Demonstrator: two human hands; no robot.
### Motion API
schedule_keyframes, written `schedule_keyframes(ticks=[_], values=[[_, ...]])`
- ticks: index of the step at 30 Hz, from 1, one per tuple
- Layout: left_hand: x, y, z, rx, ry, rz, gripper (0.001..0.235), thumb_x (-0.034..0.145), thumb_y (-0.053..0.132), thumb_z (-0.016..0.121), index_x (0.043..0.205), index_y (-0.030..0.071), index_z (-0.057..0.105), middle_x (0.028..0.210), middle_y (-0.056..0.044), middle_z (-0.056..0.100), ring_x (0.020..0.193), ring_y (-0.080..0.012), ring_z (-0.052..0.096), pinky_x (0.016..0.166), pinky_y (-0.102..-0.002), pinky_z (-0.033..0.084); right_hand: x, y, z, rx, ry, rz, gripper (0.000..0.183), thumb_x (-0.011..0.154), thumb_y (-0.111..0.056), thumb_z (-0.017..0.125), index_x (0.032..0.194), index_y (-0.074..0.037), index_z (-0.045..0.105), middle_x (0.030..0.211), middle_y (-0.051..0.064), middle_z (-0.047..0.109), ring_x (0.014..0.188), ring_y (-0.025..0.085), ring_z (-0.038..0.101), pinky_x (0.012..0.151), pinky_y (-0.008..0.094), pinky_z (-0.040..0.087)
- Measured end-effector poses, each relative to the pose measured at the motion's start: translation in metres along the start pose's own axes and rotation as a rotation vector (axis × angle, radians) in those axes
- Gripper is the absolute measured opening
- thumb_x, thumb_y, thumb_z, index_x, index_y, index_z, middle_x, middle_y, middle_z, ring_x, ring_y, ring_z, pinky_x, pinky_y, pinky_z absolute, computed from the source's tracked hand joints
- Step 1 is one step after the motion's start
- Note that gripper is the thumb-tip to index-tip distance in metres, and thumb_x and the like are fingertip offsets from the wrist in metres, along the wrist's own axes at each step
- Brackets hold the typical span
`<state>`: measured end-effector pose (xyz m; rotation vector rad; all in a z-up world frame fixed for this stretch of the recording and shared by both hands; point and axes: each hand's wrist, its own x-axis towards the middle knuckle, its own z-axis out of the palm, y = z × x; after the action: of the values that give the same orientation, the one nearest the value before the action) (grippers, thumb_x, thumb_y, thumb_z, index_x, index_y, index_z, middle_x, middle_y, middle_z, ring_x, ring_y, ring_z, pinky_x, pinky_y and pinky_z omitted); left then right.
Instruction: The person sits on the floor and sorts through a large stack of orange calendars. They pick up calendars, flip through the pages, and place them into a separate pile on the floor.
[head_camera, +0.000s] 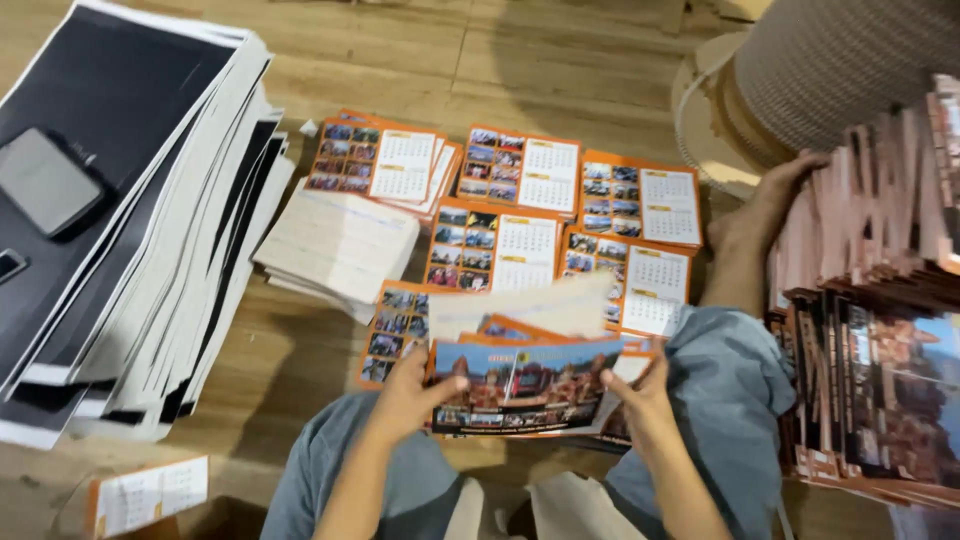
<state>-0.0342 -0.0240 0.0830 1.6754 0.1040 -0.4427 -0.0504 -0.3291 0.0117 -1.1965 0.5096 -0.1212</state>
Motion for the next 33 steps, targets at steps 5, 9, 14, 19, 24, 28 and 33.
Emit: schedule_keyframes(ticks=[5, 9, 14, 19, 24, 28, 33], values=[[-0.005, 0.000, 0.001, -0.049, 0.084, 0.294, 0.019, 0.072, 0.009, 0.075, 0.090, 0.006, 0.070, 0.089, -0.005, 0.073, 0.084, -0.0160, 0.068, 0.078, -0.028, 0.054, -0.012, -0.020, -0.021, -0.005, -0.279, -0.099, 0.038, 0.070, 0.004, 0.071, 0.100, -0.008, 0.050, 0.085, 0.007, 0.059, 0.074, 0.019, 0.060, 0.065, 0.029, 0.050], [-0.006, 0.004, 0.003, -0.173, 0.023, 0.514, 0.025, 0.075, -0.011, 0.065, 0.095, 0.004, 0.069, 0.096, -0.013, 0.070, 0.096, -0.0231, 0.067, 0.080, -0.031, 0.063, -0.032, -0.047, -0.002, -0.154, -0.309, -0.218, 0.039, 0.073, 0.008, 0.064, 0.111, 0.004, 0.056, 0.097, 0.022, 0.069, 0.096, 0.030, 0.067, 0.071, 0.035, 0.059], [0.005, -0.013, 0.007, -0.101, 0.159, 0.360, 0.038, 0.070, 0.004, 0.076, 0.105, 0.010, 0.062, 0.101, -0.007, 0.071, 0.101, -0.0147, 0.066, 0.080, -0.027, 0.055, -0.035, -0.033, 0.011, -0.080, -0.181, -0.156, 0.056, 0.069, 0.008, 0.066, 0.122, -0.002, 0.049, 0.112, 0.022, 0.061, 0.085, 0.026, 0.063, 0.075, 0.052, 0.061], [0.022, -0.039, 0.015, -0.048, 0.045, 0.502, 0.032, 0.072, 0.006, 0.075, 0.101, 0.011, 0.062, 0.097, -0.002, 0.066, 0.097, -0.0167, 0.063, 0.089, -0.033, 0.050, -0.024, 0.002, 0.021, -0.166, -0.286, -0.127, 0.077, 0.064, 0.004, 0.072, 0.131, -0.018, 0.039, 0.149, 0.011, 0.033, 0.124, 0.025, 0.046, 0.091, 0.036, 0.052], [0.010, -0.026, 0.029, -0.081, 0.061, 0.484, 0.009, 0.077, 0.004, 0.071, 0.080, 0.010, 0.066, 0.081, -0.004, 0.068, 0.083, -0.0180, 0.065, 0.079, -0.029, 0.050, -0.032, 0.005, 0.024, -0.328, -0.174, -0.452, 0.013, 0.087, -0.020, 0.059, 0.094, -0.008, 0.057, 0.102, 0.011, 0.065, 0.120, 0.030, 0.057, 0.101, 0.042, 0.042], [0.021, -0.046, 0.027, -0.076, 0.132, 0.485, 0.014, 0.075, 0.006, 0.073, 0.086, 0.011, 0.066, 0.089, -0.003, 0.069, 0.091, -0.0179, 0.065, 0.086, -0.031, 0.049, -0.022, 0.038, 0.008, -0.341, -0.136, -0.528, 0.011, 0.084, -0.002, 0.054, 0.093, -0.009, 0.058, 0.101, 0.012, 0.065, 0.113, 0.026, 0.060, 0.101, 0.037, 0.041], [0.049, -0.080, 0.021, -0.014, 0.089, 0.378, 0.025, 0.073, 0.009, 0.073, 0.097, 0.010, 0.067, 0.100, -0.004, 0.071, 0.099, -0.0153, 0.063, 0.090, -0.026, 0.045, 0.004, 0.106, -0.022, -0.724, 0.074, -0.278, 0.065, 0.082, -0.022, 0.061, 0.140, -0.009, 0.035, 0.117, 0.011, 0.065, 0.110, 0.016, 0.058, 0.096, 0.027, 0.039]])
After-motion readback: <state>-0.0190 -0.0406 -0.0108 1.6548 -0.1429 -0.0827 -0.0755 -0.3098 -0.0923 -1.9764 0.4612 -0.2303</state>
